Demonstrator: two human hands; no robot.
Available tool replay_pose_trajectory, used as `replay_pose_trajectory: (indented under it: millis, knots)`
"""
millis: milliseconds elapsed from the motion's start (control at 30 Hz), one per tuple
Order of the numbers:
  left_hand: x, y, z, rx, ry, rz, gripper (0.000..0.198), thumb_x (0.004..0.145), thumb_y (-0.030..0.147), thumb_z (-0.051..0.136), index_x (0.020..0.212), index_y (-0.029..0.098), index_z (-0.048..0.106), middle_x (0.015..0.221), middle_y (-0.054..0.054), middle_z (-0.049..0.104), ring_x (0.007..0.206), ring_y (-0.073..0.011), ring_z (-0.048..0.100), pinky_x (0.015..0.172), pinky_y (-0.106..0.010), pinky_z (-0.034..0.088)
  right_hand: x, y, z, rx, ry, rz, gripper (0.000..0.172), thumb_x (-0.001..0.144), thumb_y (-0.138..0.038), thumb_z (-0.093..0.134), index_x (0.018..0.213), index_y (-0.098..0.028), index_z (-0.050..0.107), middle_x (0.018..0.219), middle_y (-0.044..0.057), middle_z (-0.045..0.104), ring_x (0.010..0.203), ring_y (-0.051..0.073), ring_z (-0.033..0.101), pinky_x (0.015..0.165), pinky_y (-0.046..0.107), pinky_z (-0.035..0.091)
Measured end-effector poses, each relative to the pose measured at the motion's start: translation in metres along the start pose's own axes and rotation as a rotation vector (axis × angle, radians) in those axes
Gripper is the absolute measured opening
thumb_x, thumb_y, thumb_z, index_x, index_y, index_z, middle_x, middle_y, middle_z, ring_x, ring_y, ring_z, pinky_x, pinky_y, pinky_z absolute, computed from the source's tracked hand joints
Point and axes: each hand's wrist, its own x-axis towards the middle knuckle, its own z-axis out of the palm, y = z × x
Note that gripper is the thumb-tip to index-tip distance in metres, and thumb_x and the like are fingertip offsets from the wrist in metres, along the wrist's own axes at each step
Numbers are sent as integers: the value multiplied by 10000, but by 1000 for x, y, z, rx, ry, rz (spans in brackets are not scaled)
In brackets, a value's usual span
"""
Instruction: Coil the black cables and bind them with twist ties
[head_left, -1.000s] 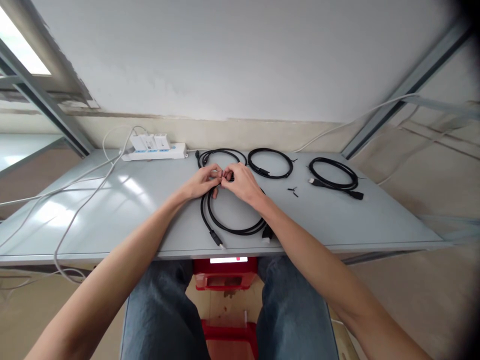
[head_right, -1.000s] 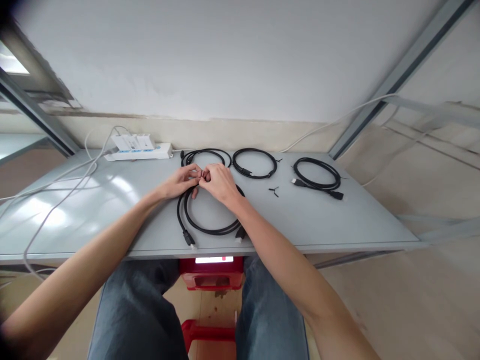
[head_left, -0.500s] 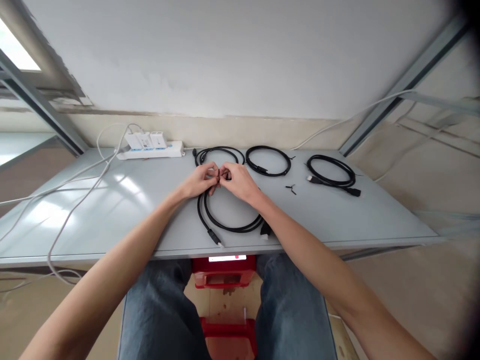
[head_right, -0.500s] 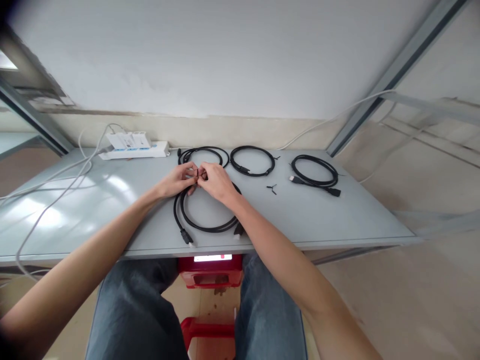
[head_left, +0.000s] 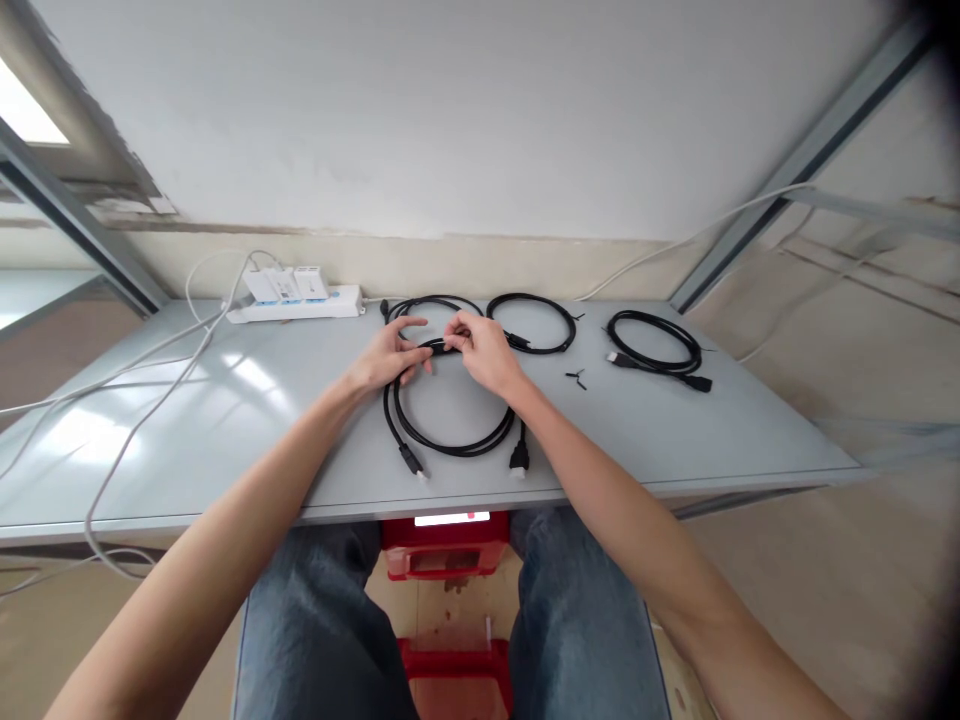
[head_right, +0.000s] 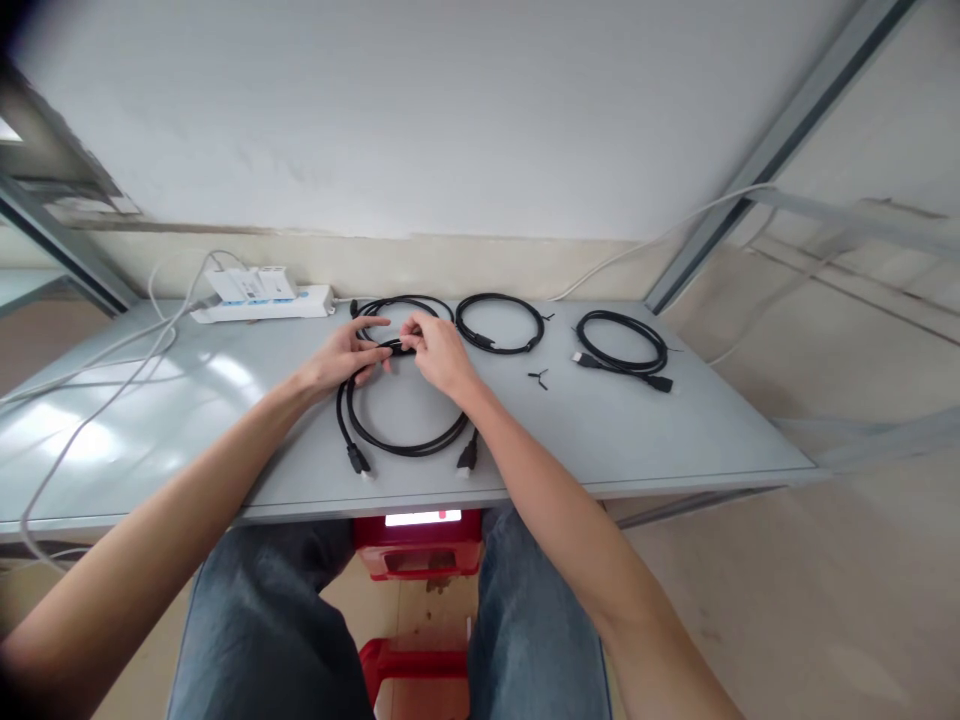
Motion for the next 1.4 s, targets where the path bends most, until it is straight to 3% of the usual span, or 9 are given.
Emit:
replay_pose_trajectory:
  millis: [133,267,333,500,600,700,867,1100,1400]
  knots:
    - [-2,4,0,13,-20,-55,581,941,227,867,1467,97,657,689,37,719,414,-78,444,423,-233,340,13,12,-12,208,244,5,134,1095,-225,647,974,-256,600,904,26,766,893,203,757,897,343,598]
    - [-5,9,6,19,8,-68,406,934,230,797,1315,94,768,656,80,570,429,-73,402,420,-240,306,7,19,-34,249,577,-71,450,1019,-674,810,971,-248,676,980,65,793,931,225,736,818,346,596]
    - [-5,12,8,61,34,-84,400,894,273,801,1254,100,802,668,72,566,448,-78,393,425,-250,293,-12,20,-48,217,659,-67,469,966,-691,836,956,-230,756,978,83,817,917,238,742,781,354,582]
    - [-2,11,7,234,123,-45,362,771,417,851,1018,156,821,826,-20,758,611,-131,520,549,-278,397,-88,30,-98,-64,538,14,302,938,-521,847,887,-226,883,928,93,855,853,258,739,804,408,563]
    - [0,9,3,406,126,38,269,825,446,810,887,189,761,865,-66,788,810,-226,677,738,-322,502,-125,44,-128,-224,506,47,306,942,-533,843,887,-243,924,924,106,873,909,297,743,836,446,553]
    - [-3,10,1,729,158,76,216,954,428,739,943,212,746,929,-100,808,905,-299,735,783,-364,469,-145,56,-144,-269,508,88,328,929,-552,833,900,-246,948,953,127,891,991,334,745,832,455,555]
    - [-10,13,1,1082,159,63,300,1133,466,629,1189,231,806,1087,-155,861,1043,-389,794,769,-390,442,-149,65,-144,-248,470,139,332,900,-550,821,924,-253,969,990,133,917,968,333,760,865,472,581]
    - [-16,16,-9,1047,257,60,422,1114,551,609,1255,253,874,1180,-155,904,1102,-412,820,880,-429,533,-147,74,-145,-144,499,276,389,809,-572,824,898,-215,948,1026,162,927,912,337,807,865,470,581]
    - [-72,20,-78,1238,344,-219,607,1088,536,509,1429,175,859,1292,-218,897,1249,-494,811,917,-464,566,-147,86,-148,-318,431,192,375,826,-494,711,926,-208,932,1002,149,840,878,306,714,883,495,570]
